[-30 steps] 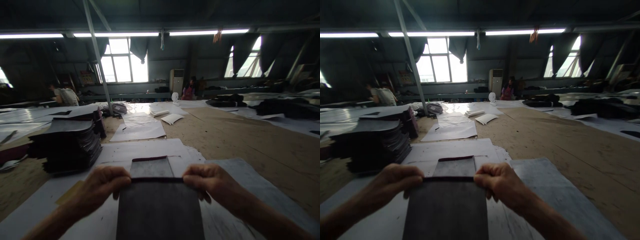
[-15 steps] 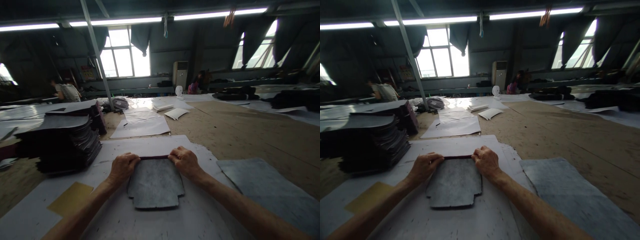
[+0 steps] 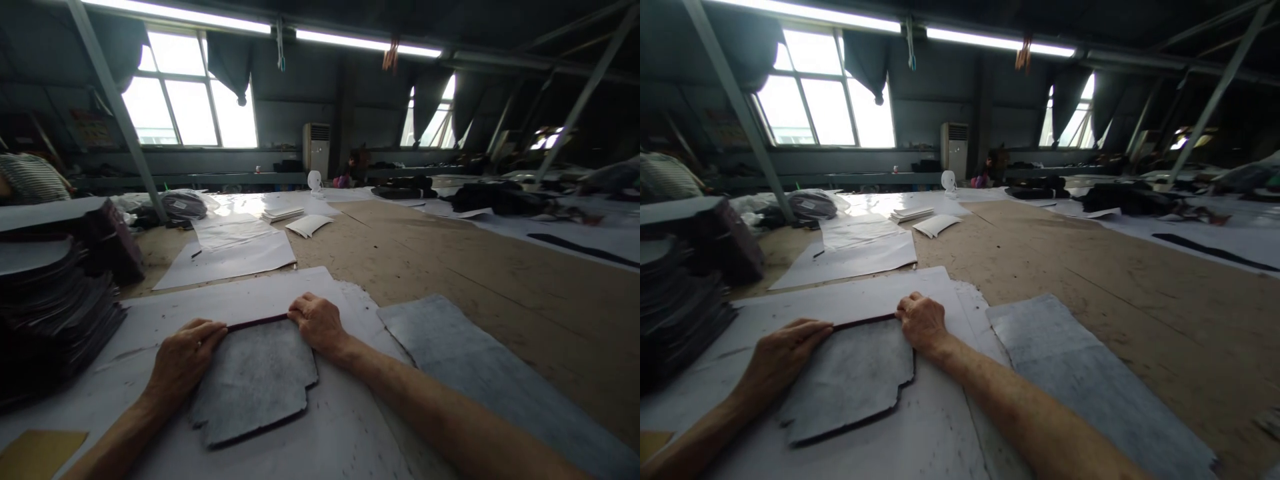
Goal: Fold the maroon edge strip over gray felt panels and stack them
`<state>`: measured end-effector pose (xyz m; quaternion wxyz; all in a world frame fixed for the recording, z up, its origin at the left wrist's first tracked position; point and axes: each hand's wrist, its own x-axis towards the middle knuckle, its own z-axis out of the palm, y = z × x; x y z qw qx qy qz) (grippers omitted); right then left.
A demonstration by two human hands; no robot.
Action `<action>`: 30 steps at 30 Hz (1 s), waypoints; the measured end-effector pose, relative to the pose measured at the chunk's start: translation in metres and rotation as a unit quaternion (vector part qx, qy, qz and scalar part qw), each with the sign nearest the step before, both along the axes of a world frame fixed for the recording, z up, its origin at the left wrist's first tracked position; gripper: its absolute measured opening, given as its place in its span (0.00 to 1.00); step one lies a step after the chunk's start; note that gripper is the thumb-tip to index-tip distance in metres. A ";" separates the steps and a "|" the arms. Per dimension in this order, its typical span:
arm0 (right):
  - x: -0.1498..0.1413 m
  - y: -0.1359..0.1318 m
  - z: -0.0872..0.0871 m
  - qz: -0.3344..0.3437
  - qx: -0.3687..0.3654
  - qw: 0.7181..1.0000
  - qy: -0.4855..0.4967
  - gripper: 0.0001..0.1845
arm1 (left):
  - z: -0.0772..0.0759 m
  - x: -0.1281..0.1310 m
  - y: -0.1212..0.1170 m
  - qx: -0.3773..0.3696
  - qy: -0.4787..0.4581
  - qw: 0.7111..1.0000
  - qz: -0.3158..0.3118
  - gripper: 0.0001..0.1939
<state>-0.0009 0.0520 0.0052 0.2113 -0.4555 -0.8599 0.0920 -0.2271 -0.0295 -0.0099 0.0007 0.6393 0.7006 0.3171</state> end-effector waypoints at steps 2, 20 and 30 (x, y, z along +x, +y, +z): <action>-0.001 0.003 0.001 -0.005 -0.005 1.000 -0.010 0.11 | 0.001 0.000 0.000 0.000 0.003 1.000 -0.003 0.19; -0.002 -0.006 -0.006 0.025 0.150 0.988 -0.034 0.08 | -0.006 -0.005 -0.003 0.031 0.024 0.999 0.038 0.14; -0.004 0.004 -0.015 0.028 0.206 0.977 -0.045 0.10 | 0.003 -0.003 -0.004 0.013 0.000 0.999 0.042 0.14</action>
